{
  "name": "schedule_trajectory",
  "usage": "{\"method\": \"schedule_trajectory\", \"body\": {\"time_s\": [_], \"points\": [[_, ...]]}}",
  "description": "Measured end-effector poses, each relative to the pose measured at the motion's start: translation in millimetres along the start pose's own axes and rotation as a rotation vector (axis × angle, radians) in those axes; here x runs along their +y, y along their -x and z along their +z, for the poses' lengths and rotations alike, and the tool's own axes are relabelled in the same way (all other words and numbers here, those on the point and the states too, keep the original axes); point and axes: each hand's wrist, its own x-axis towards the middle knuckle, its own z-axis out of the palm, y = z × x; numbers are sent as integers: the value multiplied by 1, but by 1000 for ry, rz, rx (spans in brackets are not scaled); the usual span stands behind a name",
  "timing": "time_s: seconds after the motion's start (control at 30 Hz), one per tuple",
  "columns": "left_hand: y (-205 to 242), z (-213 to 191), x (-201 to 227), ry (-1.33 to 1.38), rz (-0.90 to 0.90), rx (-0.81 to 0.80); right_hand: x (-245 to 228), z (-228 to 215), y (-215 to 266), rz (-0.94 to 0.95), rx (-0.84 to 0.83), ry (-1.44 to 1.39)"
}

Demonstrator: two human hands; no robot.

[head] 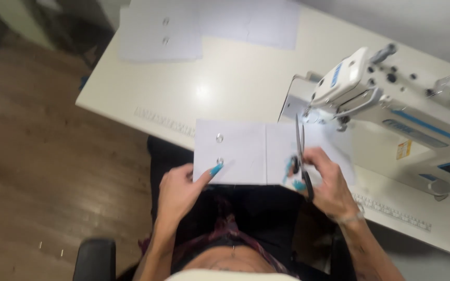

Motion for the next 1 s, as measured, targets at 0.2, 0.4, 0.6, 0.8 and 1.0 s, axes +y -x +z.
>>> {"method": "schedule_trajectory", "body": {"time_s": [0.2, 0.4, 0.6, 0.8, 1.0], "points": [[-27, -3, 8, 2, 262, 543, 0, 30, -25, -16, -128, -305], [-10, 2, -7, 20, -16, 417, -10, 46, -23, 67, 1, -265], [-21, 3, -9, 233, -186, 94, -34, 77, -63, -106, -91, -195], [-24, 8, -29, 567, 101, 120, -30, 106, -97, -2, -167, -45], [-23, -15, -93, 791, -123, 724, -36, 115, -99, 66, -19, 63]]}}
